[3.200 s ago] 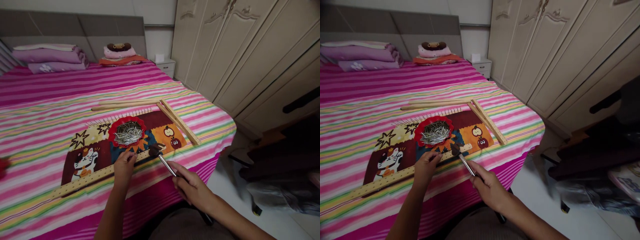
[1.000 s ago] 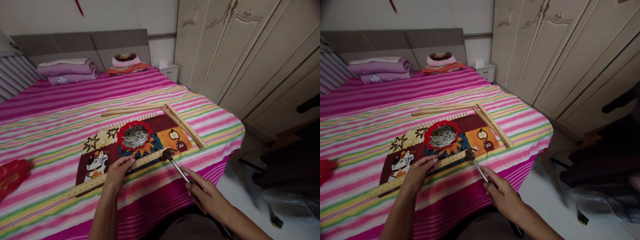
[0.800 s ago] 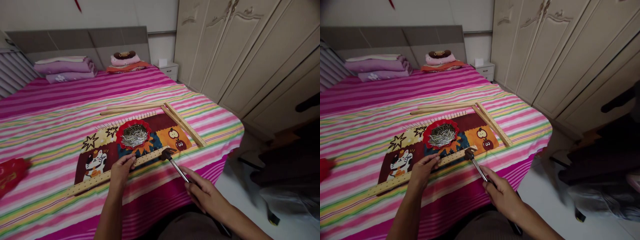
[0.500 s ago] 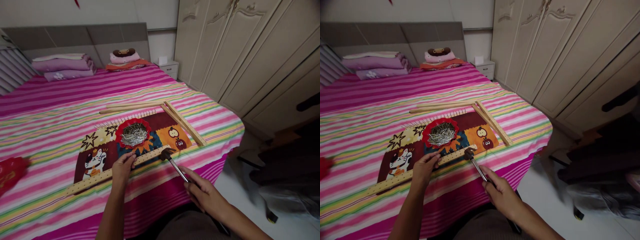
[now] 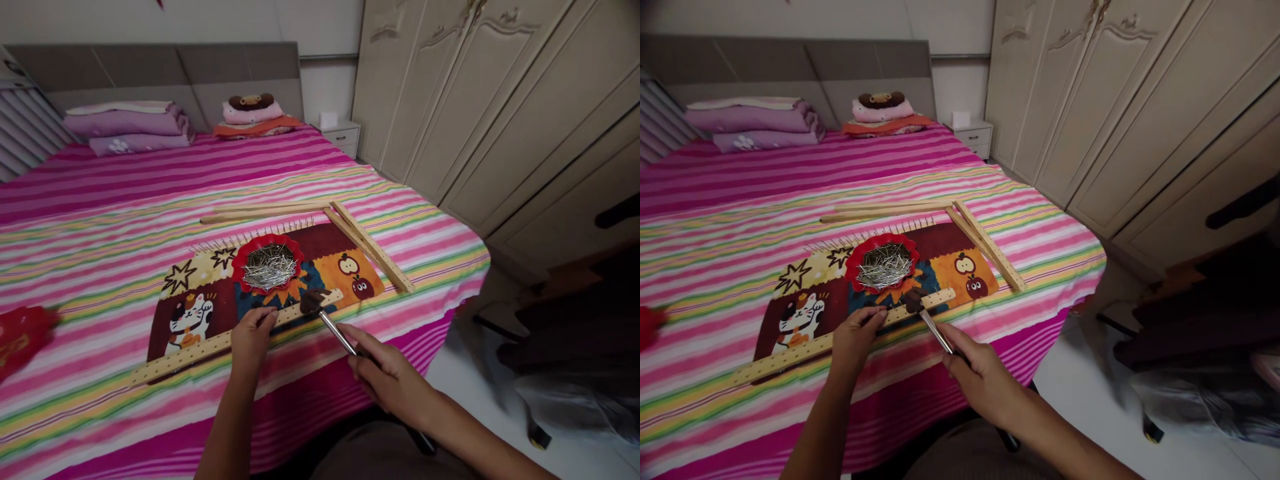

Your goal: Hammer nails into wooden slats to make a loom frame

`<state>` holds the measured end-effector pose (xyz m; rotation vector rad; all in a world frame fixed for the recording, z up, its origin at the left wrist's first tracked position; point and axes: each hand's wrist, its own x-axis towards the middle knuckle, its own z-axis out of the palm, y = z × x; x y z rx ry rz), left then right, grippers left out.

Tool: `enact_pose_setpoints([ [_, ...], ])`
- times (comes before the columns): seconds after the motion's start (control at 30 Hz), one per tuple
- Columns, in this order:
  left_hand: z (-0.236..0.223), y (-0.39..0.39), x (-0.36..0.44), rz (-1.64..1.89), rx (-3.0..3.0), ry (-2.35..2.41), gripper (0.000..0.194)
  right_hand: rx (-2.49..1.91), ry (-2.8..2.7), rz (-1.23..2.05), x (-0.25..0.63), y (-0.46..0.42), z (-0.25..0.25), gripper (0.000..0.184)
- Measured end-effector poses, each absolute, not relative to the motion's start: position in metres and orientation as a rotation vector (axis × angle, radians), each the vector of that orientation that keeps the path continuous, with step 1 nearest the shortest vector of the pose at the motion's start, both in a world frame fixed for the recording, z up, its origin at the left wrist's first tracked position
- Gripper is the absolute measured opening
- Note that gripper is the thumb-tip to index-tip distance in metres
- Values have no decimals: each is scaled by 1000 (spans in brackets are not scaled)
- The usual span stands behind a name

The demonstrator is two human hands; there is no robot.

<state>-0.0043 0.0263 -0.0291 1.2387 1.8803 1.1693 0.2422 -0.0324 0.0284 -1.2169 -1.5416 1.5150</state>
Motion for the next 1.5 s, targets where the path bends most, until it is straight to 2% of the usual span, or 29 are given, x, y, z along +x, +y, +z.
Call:
enact_pose_setpoints([
  [0.23,-36,26,-5,1181,1352,1904,25,-1043,-1801,1420,210,-5,43,49],
  [0.43,-35,26,-4,1142,1440,1967,22,-1062,-1923,1368,194,9,36,54],
  [0.77,-26,27,-10,1073,1344,1922,30,-1142,-1716,1439,233,-20,46,48],
  [0.9,-6,45,-24,1028,1481,2125,30,-1255,-1538,1502,252,-29,38,49],
  [0.97,5,61,-28,905,1702,2226,28,-1300,-1466,1535,257,-30,33,52],
  [1.07,17,87,-27,467,1992,2267,28,-1330,-1398,1570,261,-32,27,55],
  [1.2,23,111,-19,-4,1990,2338,27,-1337,-1380,1587,262,-32,22,56],
  [1.33,24,121,-22,-70,1971,2292,27,-1349,-1358,1593,261,-31,19,55],
  [1.5,22,118,-37,57,2003,2242,19,-1359,-1343,1603,263,-33,16,57],
])
